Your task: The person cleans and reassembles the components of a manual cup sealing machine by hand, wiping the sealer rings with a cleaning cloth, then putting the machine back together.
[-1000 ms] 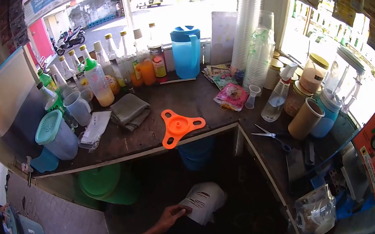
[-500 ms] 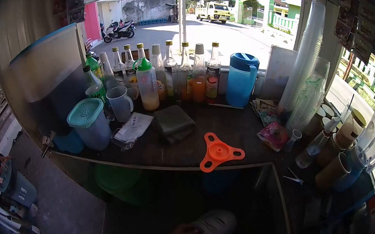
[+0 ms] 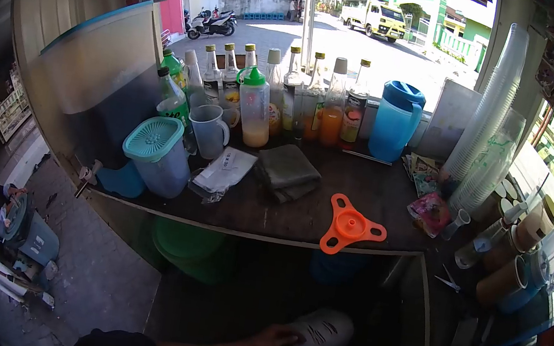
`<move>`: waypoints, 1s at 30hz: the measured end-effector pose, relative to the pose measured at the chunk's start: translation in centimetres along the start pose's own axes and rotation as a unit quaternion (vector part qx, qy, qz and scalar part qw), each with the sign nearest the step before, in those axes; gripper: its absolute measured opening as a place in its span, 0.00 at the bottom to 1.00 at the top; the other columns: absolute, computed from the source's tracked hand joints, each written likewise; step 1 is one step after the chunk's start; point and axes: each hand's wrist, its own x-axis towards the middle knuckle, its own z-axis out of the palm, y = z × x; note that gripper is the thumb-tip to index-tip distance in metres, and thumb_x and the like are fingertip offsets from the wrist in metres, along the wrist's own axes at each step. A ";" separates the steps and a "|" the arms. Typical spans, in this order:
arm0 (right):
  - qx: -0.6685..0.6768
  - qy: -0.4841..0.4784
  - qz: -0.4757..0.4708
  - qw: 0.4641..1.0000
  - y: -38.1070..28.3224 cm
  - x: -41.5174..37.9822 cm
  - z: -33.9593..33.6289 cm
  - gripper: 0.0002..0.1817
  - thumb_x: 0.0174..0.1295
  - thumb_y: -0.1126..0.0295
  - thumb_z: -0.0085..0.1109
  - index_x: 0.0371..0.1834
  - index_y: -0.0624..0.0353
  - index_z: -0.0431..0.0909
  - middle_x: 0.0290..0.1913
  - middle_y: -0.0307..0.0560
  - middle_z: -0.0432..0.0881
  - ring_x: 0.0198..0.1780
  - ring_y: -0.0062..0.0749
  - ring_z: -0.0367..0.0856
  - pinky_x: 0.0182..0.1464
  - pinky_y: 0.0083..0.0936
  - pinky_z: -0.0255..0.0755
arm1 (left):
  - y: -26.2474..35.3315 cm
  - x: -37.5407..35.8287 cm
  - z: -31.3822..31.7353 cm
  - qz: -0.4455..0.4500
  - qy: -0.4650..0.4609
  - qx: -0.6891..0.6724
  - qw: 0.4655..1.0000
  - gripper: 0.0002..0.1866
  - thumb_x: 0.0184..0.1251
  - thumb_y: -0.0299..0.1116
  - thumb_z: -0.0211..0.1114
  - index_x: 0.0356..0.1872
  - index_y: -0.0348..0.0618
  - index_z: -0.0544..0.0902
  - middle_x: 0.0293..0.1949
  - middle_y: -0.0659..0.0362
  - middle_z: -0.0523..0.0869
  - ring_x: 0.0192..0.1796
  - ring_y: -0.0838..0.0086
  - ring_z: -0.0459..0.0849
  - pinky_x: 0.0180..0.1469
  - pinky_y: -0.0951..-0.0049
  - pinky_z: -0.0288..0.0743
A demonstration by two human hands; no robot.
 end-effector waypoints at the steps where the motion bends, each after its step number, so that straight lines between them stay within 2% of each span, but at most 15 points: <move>1: -0.009 0.012 -0.009 1.000 0.2 0.2 -0.2 0.14 0.57 0.78 0.60 0.46 0.71 0.74 0.40 0.59 0.81 0.38 0.40 0.83 0.42 0.31 0.80 | -0.1 0.0 0.3 -0.002 -0.004 -0.003 1.000 0.15 0.73 0.38 0.57 0.49 0.40 0.84 0.48 0.56 0.86 0.55 0.74 0.80 0.62 0.69 0.69; 4: -0.037 0.065 -0.055 0.996 0.3 0.5 -1.1 0.14 0.58 0.80 0.59 0.48 0.72 0.73 0.42 0.59 0.81 0.40 0.40 0.84 0.43 0.31 0.81 | -0.3 0.0 0.1 0.019 -0.012 0.005 1.000 0.15 0.73 0.38 0.57 0.50 0.40 0.84 0.49 0.57 0.86 0.55 0.74 0.80 0.61 0.69 0.70; 6: -0.075 0.150 -0.114 0.979 -0.8 -1.3 -2.3 0.14 0.59 0.81 0.58 0.49 0.72 0.73 0.43 0.60 0.81 0.40 0.40 0.84 0.44 0.31 0.81 | -1.1 -0.1 -0.2 -0.007 0.011 0.026 1.000 0.14 0.72 0.37 0.58 0.49 0.39 0.84 0.47 0.57 0.87 0.53 0.74 0.81 0.59 0.71 0.71; 9: -0.197 0.381 -0.239 0.871 -6.2 -11.8 -3.6 0.15 0.59 0.83 0.57 0.50 0.72 0.72 0.44 0.60 0.81 0.41 0.40 0.84 0.45 0.31 0.82 | 4.4 -1.0 0.4 -0.035 0.034 0.013 0.999 0.11 0.71 0.32 0.59 0.43 0.35 0.86 0.42 0.55 0.88 0.47 0.75 0.84 0.55 0.74 0.73; 10: -0.077 0.378 -0.173 0.906 -6.4 -11.2 -3.6 0.15 0.60 0.84 0.55 0.51 0.74 0.72 0.43 0.57 0.80 0.39 0.35 0.83 0.42 0.26 0.82 | 5.6 -1.2 0.7 -0.022 0.023 0.011 0.999 0.11 0.70 0.31 0.59 0.42 0.34 0.85 0.41 0.54 0.88 0.47 0.74 0.83 0.55 0.73 0.72; 11: -0.069 0.325 -0.142 0.932 -6.8 -10.0 -3.5 0.16 0.61 0.84 0.53 0.53 0.75 0.72 0.44 0.56 0.80 0.42 0.33 0.83 0.40 0.23 0.82 | 6.3 -1.0 0.8 -0.021 0.018 0.014 1.000 0.10 0.70 0.30 0.59 0.42 0.34 0.85 0.41 0.55 0.87 0.47 0.74 0.83 0.54 0.73 0.72; 12: -0.073 0.318 -0.134 0.936 -6.7 -9.7 -3.8 0.19 0.62 0.84 0.52 0.57 0.75 0.71 0.46 0.56 0.81 0.43 0.34 0.84 0.41 0.25 0.82 | 6.3 -1.3 0.8 -0.023 0.031 0.018 0.999 0.10 0.70 0.30 0.59 0.42 0.34 0.85 0.40 0.55 0.87 0.46 0.74 0.83 0.54 0.73 0.72; 13: -0.041 0.291 -0.150 0.944 -6.5 -9.8 -4.4 0.17 0.64 0.85 0.51 0.56 0.74 0.70 0.49 0.61 0.80 0.47 0.44 0.84 0.46 0.36 0.86 | 6.3 -1.1 1.1 -0.019 0.003 0.022 1.000 0.10 0.70 0.30 0.59 0.42 0.34 0.85 0.40 0.55 0.87 0.46 0.74 0.83 0.54 0.73 0.72; 16: 0.009 0.287 -0.148 0.946 -6.7 -10.0 -5.0 0.17 0.64 0.85 0.51 0.57 0.74 0.70 0.50 0.61 0.79 0.48 0.43 0.84 0.46 0.35 0.86 | 7.1 -0.9 0.9 -0.025 0.024 -0.007 0.999 0.09 0.70 0.29 0.59 0.41 0.34 0.84 0.39 0.56 0.86 0.46 0.73 0.82 0.53 0.72 0.73; 19: -0.009 0.281 -0.146 0.949 -6.8 -10.5 -5.4 0.18 0.64 0.85 0.51 0.58 0.72 0.69 0.50 0.60 0.80 0.49 0.39 0.84 0.47 0.34 0.85 | 9.7 -0.4 2.0 -0.025 -0.002 -0.045 0.999 0.09 0.70 0.29 0.58 0.43 0.34 0.83 0.41 0.57 0.85 0.46 0.74 0.82 0.51 0.72 0.75; 21: -0.011 0.290 -0.145 0.946 -6.7 -10.6 -5.5 0.18 0.64 0.85 0.51 0.58 0.71 0.69 0.50 0.58 0.80 0.49 0.37 0.84 0.47 0.32 0.85 | 13.0 -0.1 3.1 -0.027 -0.055 -0.110 0.992 0.11 0.71 0.29 0.58 0.49 0.35 0.80 0.47 0.55 0.84 0.47 0.73 0.82 0.50 0.71 0.77; 23: -0.045 0.270 -0.100 0.957 -6.1 -10.6 -5.6 0.20 0.66 0.82 0.51 0.62 0.66 0.69 0.50 0.49 0.80 0.49 0.25 0.82 0.48 0.18 0.79 | 15.6 -0.1 4.3 -0.010 -0.092 -0.123 0.988 0.13 0.71 0.30 0.58 0.52 0.35 0.78 0.50 0.55 0.82 0.47 0.72 0.82 0.49 0.72 0.77; 27: -0.086 0.263 -0.039 0.960 -4.7 -10.3 -4.9 0.20 0.67 0.81 0.52 0.62 0.64 0.69 0.49 0.45 0.80 0.49 0.21 0.79 0.49 0.17 0.75 | 20.5 -0.6 7.5 0.044 -0.160 -0.195 0.967 0.17 0.71 0.33 0.60 0.56 0.36 0.75 0.55 0.54 0.78 0.48 0.71 0.82 0.48 0.73 0.77; 28: -0.077 0.258 -0.034 0.962 -4.3 -10.1 -4.6 0.20 0.67 0.81 0.52 0.62 0.64 0.69 0.49 0.45 0.80 0.49 0.21 0.79 0.49 0.17 0.75 | 21.5 -0.5 8.5 0.043 -0.150 -0.189 0.969 0.17 0.71 0.33 0.60 0.56 0.36 0.75 0.55 0.54 0.78 0.48 0.71 0.82 0.48 0.73 0.77; 30: -0.068 0.274 -0.012 0.959 -3.6 -10.3 -4.3 0.18 0.68 0.77 0.53 0.61 0.64 0.70 0.48 0.44 0.81 0.47 0.21 0.80 0.49 0.19 0.75 | 22.8 -0.5 10.0 0.119 -0.166 -0.144 0.968 0.16 0.69 0.30 0.62 0.54 0.35 0.77 0.51 0.53 0.80 0.48 0.73 0.82 0.49 0.74 0.77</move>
